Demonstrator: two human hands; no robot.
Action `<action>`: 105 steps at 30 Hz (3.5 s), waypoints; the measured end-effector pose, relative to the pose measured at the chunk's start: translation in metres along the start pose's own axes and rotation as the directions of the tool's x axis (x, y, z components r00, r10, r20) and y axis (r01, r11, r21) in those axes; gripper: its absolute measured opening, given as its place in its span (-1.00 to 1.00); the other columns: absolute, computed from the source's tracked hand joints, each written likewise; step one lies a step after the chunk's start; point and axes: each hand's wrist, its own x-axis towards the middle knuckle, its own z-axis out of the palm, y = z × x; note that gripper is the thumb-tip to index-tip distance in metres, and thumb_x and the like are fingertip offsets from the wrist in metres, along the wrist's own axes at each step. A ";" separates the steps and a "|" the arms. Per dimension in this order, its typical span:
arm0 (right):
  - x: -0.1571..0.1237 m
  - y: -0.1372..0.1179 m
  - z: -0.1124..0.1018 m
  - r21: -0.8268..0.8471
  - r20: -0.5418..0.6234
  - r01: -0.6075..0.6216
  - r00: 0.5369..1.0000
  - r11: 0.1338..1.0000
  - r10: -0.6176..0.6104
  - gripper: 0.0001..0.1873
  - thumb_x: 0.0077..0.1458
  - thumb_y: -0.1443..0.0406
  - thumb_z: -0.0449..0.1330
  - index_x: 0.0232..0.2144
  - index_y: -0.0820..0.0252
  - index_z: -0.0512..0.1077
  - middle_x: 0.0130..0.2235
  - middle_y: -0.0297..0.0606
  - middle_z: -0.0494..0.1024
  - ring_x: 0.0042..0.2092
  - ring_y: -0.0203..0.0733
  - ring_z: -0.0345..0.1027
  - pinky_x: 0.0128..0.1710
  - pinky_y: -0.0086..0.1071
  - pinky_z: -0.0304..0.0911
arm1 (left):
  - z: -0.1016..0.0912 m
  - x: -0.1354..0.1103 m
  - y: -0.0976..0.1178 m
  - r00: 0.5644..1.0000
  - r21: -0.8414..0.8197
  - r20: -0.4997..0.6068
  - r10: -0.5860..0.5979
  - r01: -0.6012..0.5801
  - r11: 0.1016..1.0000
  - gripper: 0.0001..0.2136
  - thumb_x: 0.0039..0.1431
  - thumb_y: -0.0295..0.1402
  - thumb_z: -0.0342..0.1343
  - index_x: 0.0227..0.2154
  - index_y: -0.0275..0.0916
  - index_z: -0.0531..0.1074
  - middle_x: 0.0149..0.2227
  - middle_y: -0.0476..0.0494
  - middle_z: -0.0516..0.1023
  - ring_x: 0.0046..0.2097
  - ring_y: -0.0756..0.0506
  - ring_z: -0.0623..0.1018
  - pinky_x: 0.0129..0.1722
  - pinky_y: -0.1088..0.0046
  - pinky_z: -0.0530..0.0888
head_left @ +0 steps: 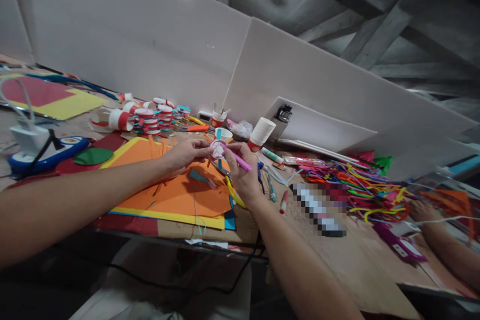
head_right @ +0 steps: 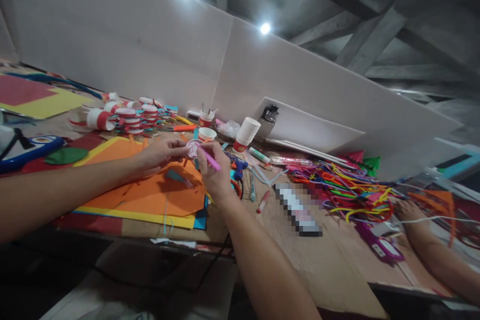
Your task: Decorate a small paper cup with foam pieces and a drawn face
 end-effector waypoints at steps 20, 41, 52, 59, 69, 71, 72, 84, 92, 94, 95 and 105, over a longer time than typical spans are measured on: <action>-0.002 0.004 0.001 -0.044 0.065 0.005 0.998 0.999 -0.002 -0.82 0.17 0.14 0.14 -0.28 0.10 0.40 -0.30 -0.29 0.53 -0.29 -0.22 0.40 -0.27 -0.35 0.27 | 0.005 -0.006 0.004 0.998 0.070 0.024 0.049 -0.051 0.996 -0.77 -0.05 -0.24 0.33 -0.38 -0.30 0.55 -0.34 -0.14 0.58 -0.33 -0.02 0.48 -0.31 0.45 0.34; -0.001 0.003 -0.001 -0.166 0.045 0.041 0.998 0.985 -0.034 -0.86 0.15 0.19 0.13 -0.34 0.12 0.40 -0.37 -0.33 0.50 -0.37 -0.26 0.34 -0.35 -0.38 0.22 | 0.006 -0.005 0.005 0.997 0.108 0.007 0.077 -0.078 0.991 -0.74 -0.09 -0.23 0.35 -0.38 -0.30 0.53 -0.35 -0.13 0.56 -0.32 -0.04 0.47 -0.31 0.43 0.33; 0.000 -0.003 -0.004 -0.097 0.004 0.048 0.999 0.994 -0.048 -0.88 0.16 0.21 0.13 -0.32 0.12 0.39 -0.33 -0.30 0.54 -0.34 -0.25 0.37 -0.29 -0.37 0.25 | 0.002 -0.002 0.005 0.999 -0.038 -0.017 -0.030 0.029 0.999 -0.72 -0.11 -0.24 0.37 -0.36 -0.32 0.54 -0.34 -0.13 0.56 -0.32 -0.01 0.49 -0.33 0.48 0.32; 0.000 -0.001 -0.003 -0.094 -0.010 0.050 0.999 0.994 -0.052 -0.87 0.17 0.20 0.12 -0.30 0.13 0.38 -0.31 -0.30 0.53 -0.32 -0.26 0.37 -0.29 -0.37 0.26 | 0.000 0.000 0.002 1.000 -0.063 0.013 -0.004 0.005 0.998 -0.73 -0.07 -0.23 0.35 -0.34 -0.30 0.55 -0.31 -0.13 0.56 -0.32 0.00 0.49 -0.36 0.51 0.30; 0.001 0.001 -0.003 -0.053 -0.079 0.038 0.996 0.998 -0.042 -0.83 0.16 0.18 0.14 -0.33 0.18 0.39 -0.34 -0.29 0.52 -0.33 -0.27 0.38 -0.31 -0.38 0.29 | -0.002 0.001 0.001 1.000 -0.104 0.009 -0.023 0.023 0.994 -0.72 -0.07 -0.26 0.36 -0.32 -0.34 0.53 -0.31 -0.16 0.57 -0.30 -0.02 0.53 -0.36 0.53 0.34; 0.001 0.001 -0.003 -0.058 -0.076 0.042 0.996 0.997 -0.047 -0.83 0.16 0.19 0.14 -0.34 0.18 0.39 -0.35 -0.29 0.52 -0.34 -0.28 0.39 -0.32 -0.38 0.30 | -0.002 0.001 0.001 0.999 -0.127 0.021 -0.027 0.030 0.991 -0.73 -0.05 -0.26 0.35 -0.33 -0.33 0.53 -0.32 -0.16 0.57 -0.29 -0.02 0.54 -0.36 0.55 0.35; 0.001 0.001 -0.003 -0.056 -0.070 0.047 0.996 0.997 -0.051 -0.83 0.16 0.19 0.14 -0.34 0.18 0.39 -0.35 -0.30 0.52 -0.34 -0.28 0.39 -0.33 -0.39 0.30 | -0.002 0.000 0.002 0.999 -0.140 0.028 -0.031 0.034 0.990 -0.74 -0.04 -0.26 0.35 -0.34 -0.33 0.52 -0.32 -0.15 0.57 -0.29 -0.01 0.54 -0.37 0.55 0.35; -0.002 0.000 -0.001 -0.033 0.041 0.096 0.995 0.995 -0.095 -0.85 0.15 0.23 0.15 -0.29 0.20 0.41 -0.35 -0.30 0.51 -0.36 -0.31 0.37 -0.35 -0.42 0.28 | -0.004 0.001 0.000 0.995 -0.159 0.094 -0.033 0.047 0.986 -0.76 0.02 -0.29 0.31 -0.30 -0.33 0.51 -0.35 -0.10 0.55 -0.35 0.04 0.51 -0.38 0.57 0.37; -0.002 -0.002 -0.001 -0.095 0.034 0.092 0.995 0.991 -0.089 -0.86 0.15 0.22 0.14 -0.32 0.19 0.40 -0.39 -0.32 0.51 -0.40 -0.31 0.35 -0.38 -0.43 0.26 | -0.003 0.002 -0.001 0.998 -0.169 0.055 -0.021 0.030 0.985 -0.77 -0.03 -0.33 0.34 -0.31 -0.33 0.53 -0.31 -0.14 0.57 -0.32 0.02 0.53 -0.35 0.55 0.38; -0.002 -0.002 -0.001 -0.102 0.032 0.087 0.996 0.991 -0.084 -0.85 0.15 0.22 0.14 -0.32 0.19 0.40 -0.39 -0.32 0.51 -0.40 -0.31 0.36 -0.38 -0.42 0.26 | -0.002 0.002 -0.001 0.999 -0.155 0.048 -0.012 0.019 0.988 -0.77 -0.03 -0.33 0.35 -0.31 -0.34 0.54 -0.31 -0.15 0.58 -0.31 0.01 0.53 -0.34 0.54 0.38; -0.002 -0.002 -0.001 -0.110 0.036 0.089 0.996 0.990 -0.086 -0.85 0.15 0.22 0.14 -0.32 0.18 0.40 -0.38 -0.31 0.52 -0.39 -0.30 0.36 -0.38 -0.42 0.26 | -0.002 0.002 -0.001 0.999 -0.148 0.044 -0.009 0.015 0.989 -0.77 -0.03 -0.33 0.35 -0.32 -0.34 0.54 -0.32 -0.15 0.58 -0.31 0.01 0.53 -0.34 0.54 0.38; -0.004 0.004 0.000 -0.209 0.069 0.117 0.992 0.971 -0.104 -0.86 0.15 0.21 0.14 -0.33 0.16 0.40 -0.35 -0.29 0.52 -0.36 -0.28 0.37 -0.32 -0.39 0.27 | 0.000 0.000 0.002 0.999 -0.116 0.038 -0.003 0.007 0.993 -0.76 -0.04 -0.33 0.35 -0.33 -0.35 0.54 -0.36 -0.14 0.57 -0.36 0.04 0.51 -0.34 0.53 0.38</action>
